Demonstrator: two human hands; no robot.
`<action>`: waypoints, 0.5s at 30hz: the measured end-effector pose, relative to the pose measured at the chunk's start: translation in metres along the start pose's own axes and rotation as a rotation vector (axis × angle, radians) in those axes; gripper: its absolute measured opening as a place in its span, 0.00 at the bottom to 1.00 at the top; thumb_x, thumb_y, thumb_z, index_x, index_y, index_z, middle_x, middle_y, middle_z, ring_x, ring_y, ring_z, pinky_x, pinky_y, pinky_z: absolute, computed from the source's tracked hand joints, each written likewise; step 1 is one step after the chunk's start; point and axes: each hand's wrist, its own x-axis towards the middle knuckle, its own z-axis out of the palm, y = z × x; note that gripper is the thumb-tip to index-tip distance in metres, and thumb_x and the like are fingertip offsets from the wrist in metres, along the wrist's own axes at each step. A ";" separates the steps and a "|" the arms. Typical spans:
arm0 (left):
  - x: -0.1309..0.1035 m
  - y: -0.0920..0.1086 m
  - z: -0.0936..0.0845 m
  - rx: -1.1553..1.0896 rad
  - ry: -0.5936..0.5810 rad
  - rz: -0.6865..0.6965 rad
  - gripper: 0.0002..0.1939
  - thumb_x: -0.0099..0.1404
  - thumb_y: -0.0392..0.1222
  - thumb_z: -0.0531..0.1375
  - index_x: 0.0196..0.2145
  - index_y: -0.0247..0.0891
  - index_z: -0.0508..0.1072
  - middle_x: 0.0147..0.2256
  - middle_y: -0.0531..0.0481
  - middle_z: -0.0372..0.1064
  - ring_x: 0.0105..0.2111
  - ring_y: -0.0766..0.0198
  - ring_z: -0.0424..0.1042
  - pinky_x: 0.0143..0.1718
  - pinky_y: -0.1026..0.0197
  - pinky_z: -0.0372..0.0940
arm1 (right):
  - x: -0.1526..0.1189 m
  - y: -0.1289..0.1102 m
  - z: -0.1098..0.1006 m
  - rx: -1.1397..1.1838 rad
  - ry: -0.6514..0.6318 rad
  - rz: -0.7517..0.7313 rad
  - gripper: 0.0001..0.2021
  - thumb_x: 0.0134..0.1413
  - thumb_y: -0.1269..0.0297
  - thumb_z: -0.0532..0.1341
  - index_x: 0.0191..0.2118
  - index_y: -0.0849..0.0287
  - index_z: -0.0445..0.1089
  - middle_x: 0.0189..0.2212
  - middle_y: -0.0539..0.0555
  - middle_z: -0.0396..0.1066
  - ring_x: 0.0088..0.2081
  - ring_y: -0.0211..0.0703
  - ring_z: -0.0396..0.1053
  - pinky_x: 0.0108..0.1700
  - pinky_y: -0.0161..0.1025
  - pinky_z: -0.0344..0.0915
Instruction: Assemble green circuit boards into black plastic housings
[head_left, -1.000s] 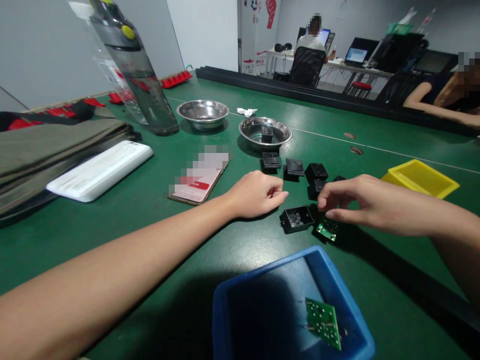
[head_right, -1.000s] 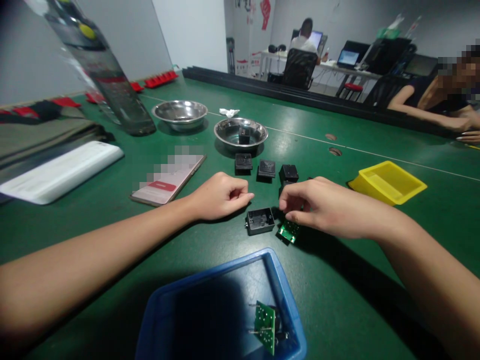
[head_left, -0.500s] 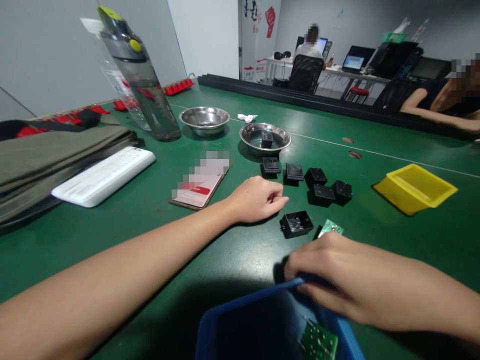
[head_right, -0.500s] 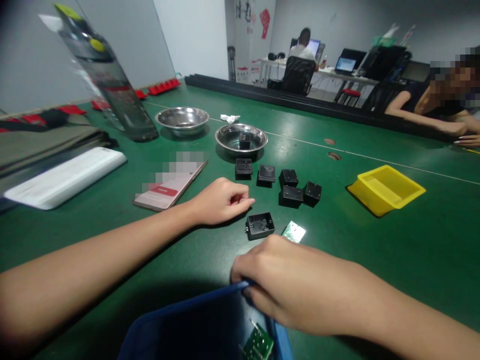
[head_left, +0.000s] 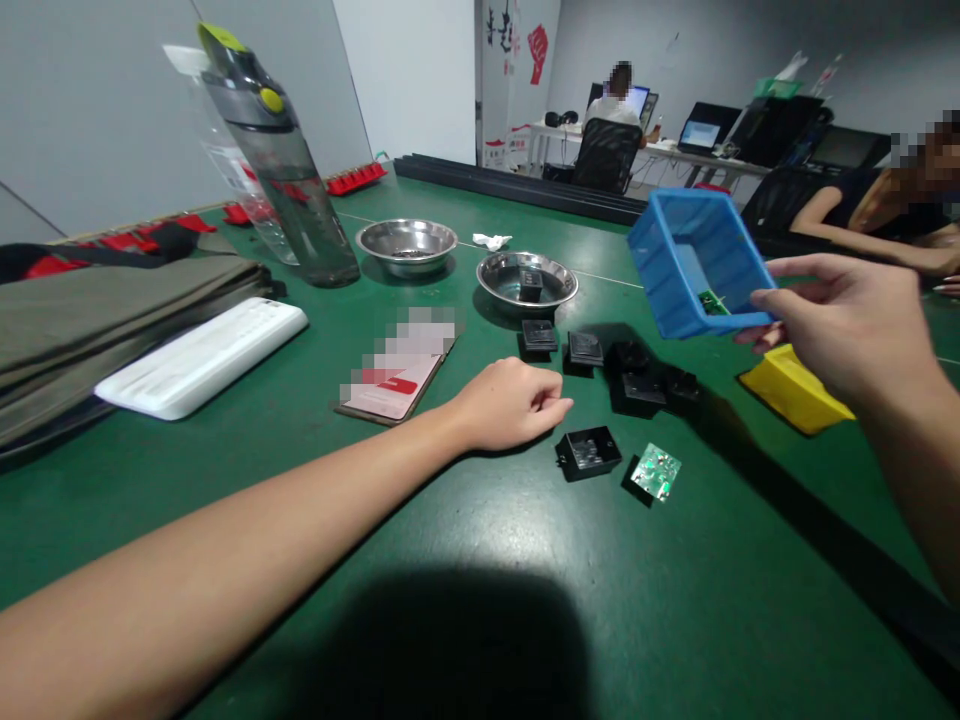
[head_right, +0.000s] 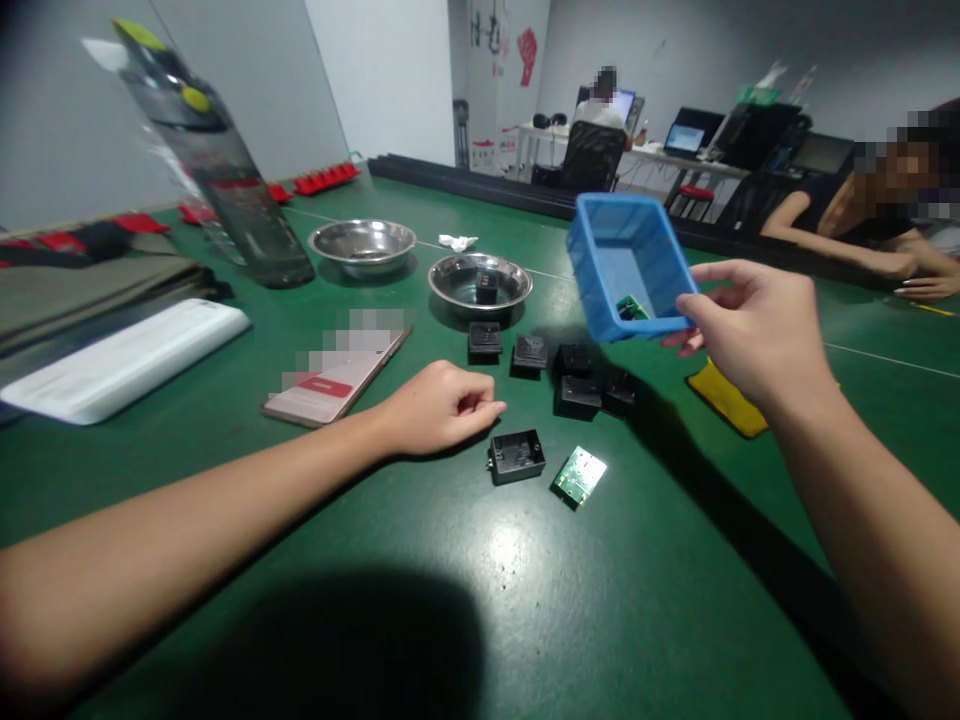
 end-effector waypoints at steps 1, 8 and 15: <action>0.000 0.000 0.000 0.000 -0.002 0.003 0.18 0.66 0.44 0.57 0.20 0.37 0.64 0.18 0.57 0.57 0.19 0.70 0.55 0.26 0.63 0.47 | 0.007 0.007 -0.002 -0.077 0.025 0.024 0.16 0.53 0.75 0.66 0.50 0.68 0.76 0.24 0.58 0.76 0.21 0.42 0.73 0.27 0.40 0.71; 0.001 -0.001 0.001 -0.009 0.002 0.023 0.17 0.67 0.43 0.57 0.21 0.37 0.65 0.18 0.57 0.58 0.19 0.71 0.56 0.26 0.64 0.48 | 0.032 0.054 -0.006 -0.396 -0.027 0.189 0.15 0.54 0.73 0.66 0.49 0.64 0.78 0.23 0.56 0.76 0.25 0.44 0.76 0.34 0.39 0.72; 0.000 -0.002 0.001 -0.013 -0.001 0.018 0.17 0.66 0.44 0.57 0.21 0.37 0.64 0.18 0.57 0.57 0.19 0.71 0.55 0.26 0.64 0.48 | 0.036 0.062 0.001 -0.351 -0.069 0.147 0.12 0.55 0.72 0.64 0.45 0.62 0.78 0.36 0.59 0.81 0.36 0.45 0.80 0.43 0.39 0.74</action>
